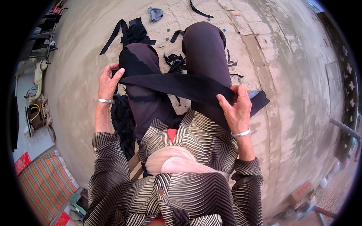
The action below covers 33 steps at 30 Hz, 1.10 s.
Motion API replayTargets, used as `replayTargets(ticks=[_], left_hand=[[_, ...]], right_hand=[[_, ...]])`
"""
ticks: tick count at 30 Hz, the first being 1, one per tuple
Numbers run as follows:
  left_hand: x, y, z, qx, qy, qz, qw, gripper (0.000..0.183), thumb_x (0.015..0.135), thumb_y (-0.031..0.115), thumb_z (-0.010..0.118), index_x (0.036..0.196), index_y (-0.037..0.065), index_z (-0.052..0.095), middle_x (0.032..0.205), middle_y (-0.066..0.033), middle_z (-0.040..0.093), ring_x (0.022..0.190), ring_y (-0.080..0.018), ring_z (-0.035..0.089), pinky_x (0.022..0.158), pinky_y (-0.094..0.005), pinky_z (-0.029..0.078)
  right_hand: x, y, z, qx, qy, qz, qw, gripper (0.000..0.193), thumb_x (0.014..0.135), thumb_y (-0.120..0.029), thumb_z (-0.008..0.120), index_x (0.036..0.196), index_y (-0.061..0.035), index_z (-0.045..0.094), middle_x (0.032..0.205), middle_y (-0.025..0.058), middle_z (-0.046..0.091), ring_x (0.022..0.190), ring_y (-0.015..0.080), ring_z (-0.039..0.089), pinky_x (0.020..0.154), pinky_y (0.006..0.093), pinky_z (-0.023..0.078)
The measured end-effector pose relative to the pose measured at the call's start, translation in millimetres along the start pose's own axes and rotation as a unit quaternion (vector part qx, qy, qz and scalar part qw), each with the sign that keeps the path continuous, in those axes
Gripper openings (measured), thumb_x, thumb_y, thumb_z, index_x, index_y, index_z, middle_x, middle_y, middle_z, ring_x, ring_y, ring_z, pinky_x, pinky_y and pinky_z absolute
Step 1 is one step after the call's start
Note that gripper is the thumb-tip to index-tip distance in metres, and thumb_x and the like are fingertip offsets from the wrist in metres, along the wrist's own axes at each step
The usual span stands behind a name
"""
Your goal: The person uses a pair of scissors to cut strips from a piece of black fabric while sitting in a courtyard.
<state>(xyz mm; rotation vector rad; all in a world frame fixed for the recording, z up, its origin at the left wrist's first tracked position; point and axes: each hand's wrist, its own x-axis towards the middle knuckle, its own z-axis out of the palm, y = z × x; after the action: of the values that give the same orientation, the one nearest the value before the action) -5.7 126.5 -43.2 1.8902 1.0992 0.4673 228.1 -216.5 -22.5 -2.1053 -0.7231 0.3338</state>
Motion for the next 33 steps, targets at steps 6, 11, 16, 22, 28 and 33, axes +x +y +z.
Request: replayTargets(ticks=[6,11,16,22,28,33], left_hand=[[1,12,0,-0.023,-0.015,-0.020,0.999,0.031,0.083,0.011,0.076,0.107,-0.002,0.061,0.094,-0.0035,0.063,0.085,-0.0114,0.059,0.083,-0.0258,0.048],[-5,33,-16,0.010,0.051,0.072,0.996,0.013,0.084,0.004,0.071,0.093,0.000,0.062,0.084,0.0011,0.061,0.076,-0.0077,0.055,0.073,-0.0221,0.046],[-5,86,-17,-0.188,0.239,0.184,0.935,0.010,0.086,0.001,0.068,0.090,0.001,0.059,0.080,0.0018,0.060,0.072,-0.0077,0.053,0.066,-0.0251,0.046],[28,61,-42,-0.244,0.118,0.071,0.960,0.008,0.086,0.001,0.065,0.085,0.005,0.059,0.074,0.0014,0.059,0.067,-0.0070,0.053,0.061,-0.0230,0.045],[56,69,-28,-0.262,0.017,0.051,0.964,0.008,0.089,0.006,0.065,0.088,0.008,0.058,0.079,0.0018,0.058,0.071,-0.0074,0.057,0.059,-0.0252,0.052],[51,65,-55,-0.255,-0.009,0.003,0.967,0.008,0.090,0.007,0.064,0.093,0.008,0.057,0.082,0.0021,0.060,0.074,-0.0089,0.060,0.068,-0.0278,0.055]], right_hand=[[9,-30,-14,0.115,-0.079,0.013,0.990,0.017,0.081,-0.003,0.071,0.082,0.0008,0.055,0.071,-0.0006,0.049,0.066,0.0078,0.044,0.059,0.0236,0.037],[44,-79,-60,0.341,-0.076,0.043,0.936,0.012,0.086,-0.004,0.065,0.091,-0.0023,0.054,0.081,-0.0002,0.057,0.073,0.0067,0.051,0.067,0.0213,0.040],[107,-86,-79,0.367,-0.037,-0.103,0.924,0.020,0.085,-0.005,0.060,0.103,0.0013,0.055,0.088,0.0120,0.062,0.075,0.0198,0.061,0.069,0.0317,0.049],[175,-128,-63,0.269,-0.138,-0.079,0.950,0.002,0.087,-0.003,0.058,0.087,-0.0014,0.057,0.070,0.0015,0.061,0.056,0.0072,0.053,0.049,0.0203,0.039],[252,-87,-36,-0.154,-0.141,-0.234,0.950,0.015,0.080,-0.005,0.064,0.093,0.0014,0.060,0.073,0.0085,0.059,0.060,0.0171,0.056,0.052,0.0333,0.045],[238,-109,-53,0.303,-0.086,-0.020,0.949,0.039,0.081,-0.003,0.069,0.116,0.0047,0.055,0.081,0.0056,0.059,0.061,0.0106,0.055,0.046,0.0222,0.041]])
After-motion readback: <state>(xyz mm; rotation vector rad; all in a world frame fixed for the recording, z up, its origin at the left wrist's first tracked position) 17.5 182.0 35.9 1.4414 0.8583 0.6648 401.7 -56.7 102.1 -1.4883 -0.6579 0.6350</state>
